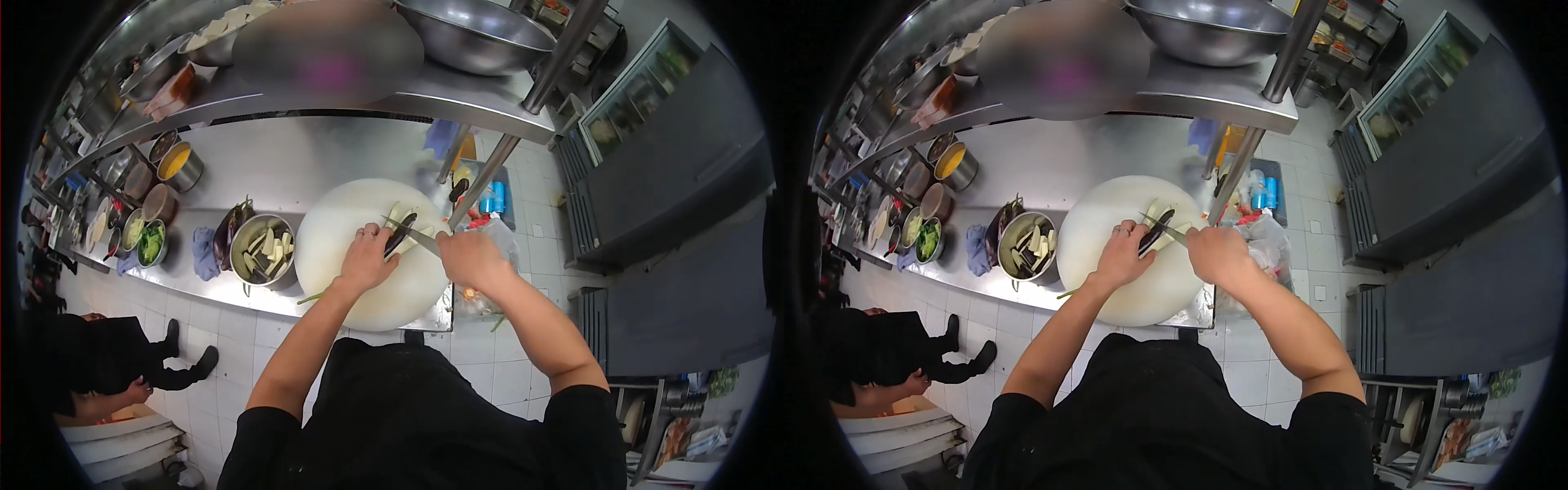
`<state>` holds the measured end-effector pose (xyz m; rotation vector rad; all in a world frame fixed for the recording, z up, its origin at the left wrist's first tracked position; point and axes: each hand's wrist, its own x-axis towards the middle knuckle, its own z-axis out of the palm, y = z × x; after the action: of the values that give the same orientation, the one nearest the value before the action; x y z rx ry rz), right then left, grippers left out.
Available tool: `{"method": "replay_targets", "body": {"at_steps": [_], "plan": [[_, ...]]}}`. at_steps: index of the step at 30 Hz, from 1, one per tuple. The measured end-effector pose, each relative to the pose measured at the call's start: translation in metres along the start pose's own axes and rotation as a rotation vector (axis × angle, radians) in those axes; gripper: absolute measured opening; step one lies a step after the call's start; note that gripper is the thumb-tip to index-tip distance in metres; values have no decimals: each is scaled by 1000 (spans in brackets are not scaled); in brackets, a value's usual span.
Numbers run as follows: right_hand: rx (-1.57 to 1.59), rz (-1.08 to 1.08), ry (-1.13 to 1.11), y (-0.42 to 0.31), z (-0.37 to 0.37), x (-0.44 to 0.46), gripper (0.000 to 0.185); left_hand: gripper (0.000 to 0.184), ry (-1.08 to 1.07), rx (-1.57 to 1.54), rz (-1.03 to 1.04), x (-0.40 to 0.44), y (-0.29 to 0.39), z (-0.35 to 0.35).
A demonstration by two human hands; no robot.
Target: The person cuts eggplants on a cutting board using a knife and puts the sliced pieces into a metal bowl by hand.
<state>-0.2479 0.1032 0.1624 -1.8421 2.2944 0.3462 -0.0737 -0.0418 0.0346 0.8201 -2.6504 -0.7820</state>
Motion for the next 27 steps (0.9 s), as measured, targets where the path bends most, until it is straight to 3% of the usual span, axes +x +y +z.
{"method": "replay_targets", "body": {"at_steps": [3, 8, 13, 21, 27], "plan": [[64, 46, -161, -5, -9, 26, 27, 51, 31, 23, 26, -1, -1, 4], [144, 4, -95, 3, 31, 67, 29, 55, 44, 31, 8, 0, -4, 3], [195, 49, -7, 1, 7, 41, 30, 60, 57, -30, -29, -13, -1, -21], [18, -48, -139, -43, -12, 6, 25, 49, 58, -21, 11, -34, -14, -14], [126, -13, -181, -57, 2, 34, 28, 47, 95, -1, 19, -35, -16, -11]]}}
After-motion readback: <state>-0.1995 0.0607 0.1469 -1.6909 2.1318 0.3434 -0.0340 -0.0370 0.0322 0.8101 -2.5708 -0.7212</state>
